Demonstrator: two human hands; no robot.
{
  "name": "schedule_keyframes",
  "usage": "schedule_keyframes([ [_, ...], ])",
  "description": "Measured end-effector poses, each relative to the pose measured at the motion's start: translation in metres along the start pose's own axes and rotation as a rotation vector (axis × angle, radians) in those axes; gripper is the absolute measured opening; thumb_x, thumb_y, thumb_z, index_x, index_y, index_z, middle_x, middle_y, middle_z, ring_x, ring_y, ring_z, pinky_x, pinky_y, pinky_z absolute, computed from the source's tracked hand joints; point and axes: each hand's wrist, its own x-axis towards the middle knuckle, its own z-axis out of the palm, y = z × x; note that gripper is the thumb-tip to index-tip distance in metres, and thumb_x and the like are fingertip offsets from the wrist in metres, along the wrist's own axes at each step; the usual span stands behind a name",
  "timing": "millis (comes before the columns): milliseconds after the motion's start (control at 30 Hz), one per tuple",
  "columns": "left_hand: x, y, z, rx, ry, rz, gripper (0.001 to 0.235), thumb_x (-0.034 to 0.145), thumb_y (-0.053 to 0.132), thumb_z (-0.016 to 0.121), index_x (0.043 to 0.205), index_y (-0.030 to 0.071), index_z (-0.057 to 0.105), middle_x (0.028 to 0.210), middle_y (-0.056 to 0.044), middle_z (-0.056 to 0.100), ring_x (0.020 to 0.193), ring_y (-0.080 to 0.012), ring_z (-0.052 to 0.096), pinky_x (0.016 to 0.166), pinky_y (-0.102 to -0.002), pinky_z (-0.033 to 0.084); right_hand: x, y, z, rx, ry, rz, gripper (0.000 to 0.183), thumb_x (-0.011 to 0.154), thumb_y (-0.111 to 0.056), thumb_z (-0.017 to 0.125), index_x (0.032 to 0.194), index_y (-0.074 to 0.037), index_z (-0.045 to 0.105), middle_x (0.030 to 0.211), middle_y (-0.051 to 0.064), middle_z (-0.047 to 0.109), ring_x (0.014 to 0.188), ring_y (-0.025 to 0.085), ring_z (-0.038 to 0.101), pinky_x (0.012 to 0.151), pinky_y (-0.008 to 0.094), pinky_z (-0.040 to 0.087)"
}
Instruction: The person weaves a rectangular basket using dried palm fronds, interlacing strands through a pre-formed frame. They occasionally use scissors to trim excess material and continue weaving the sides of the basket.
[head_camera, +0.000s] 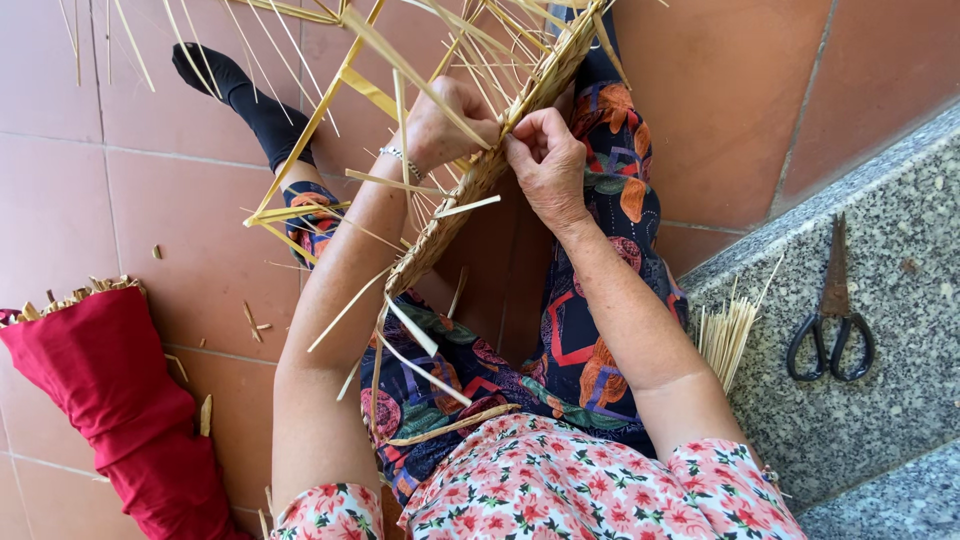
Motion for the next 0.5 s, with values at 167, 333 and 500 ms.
schedule_keyframes([
  [167, 0.005, 0.002, -0.003, -0.107, -0.004, -0.11, 0.019, 0.077, 0.015, 0.079, 0.072, -0.003, 0.074, 0.064, -0.007, 0.073, 0.054, -0.0063, 0.072, 0.049, -0.023, 0.061, -0.004, -0.01, 0.001, -0.117, 0.022, -0.06, 0.009, 0.099, -0.002, 0.074, 0.104, -0.002, 0.066, 0.075, -0.004, 0.066, 0.065, -0.002, 0.057, 0.058, 0.017, 0.047],
  [333, -0.003, -0.009, 0.001, -0.126, -0.051, 0.023, 0.017, 0.089, 0.014, 0.077, 0.085, -0.002, 0.077, 0.07, -0.008, 0.072, 0.064, -0.0108, 0.068, 0.055, -0.028, 0.055, -0.007, -0.03, -0.003, -0.277, 0.014, -0.244, 0.014, 0.092, -0.002, 0.076, 0.104, -0.001, 0.068, 0.083, 0.003, 0.074, 0.063, 0.006, 0.067, 0.057, 0.023, 0.054],
  [500, -0.018, -0.014, -0.01, -0.18, -0.099, 0.233, 0.014, 0.088, 0.005, 0.073, 0.1, 0.002, 0.078, 0.086, -0.006, 0.077, 0.079, -0.0119, 0.073, 0.07, -0.027, 0.061, -0.004, -0.034, -0.012, -0.498, -0.01, -0.465, 0.01, 0.091, -0.002, 0.076, 0.093, -0.004, 0.066, 0.083, 0.009, 0.071, 0.065, 0.019, 0.069, 0.058, 0.032, 0.054],
])
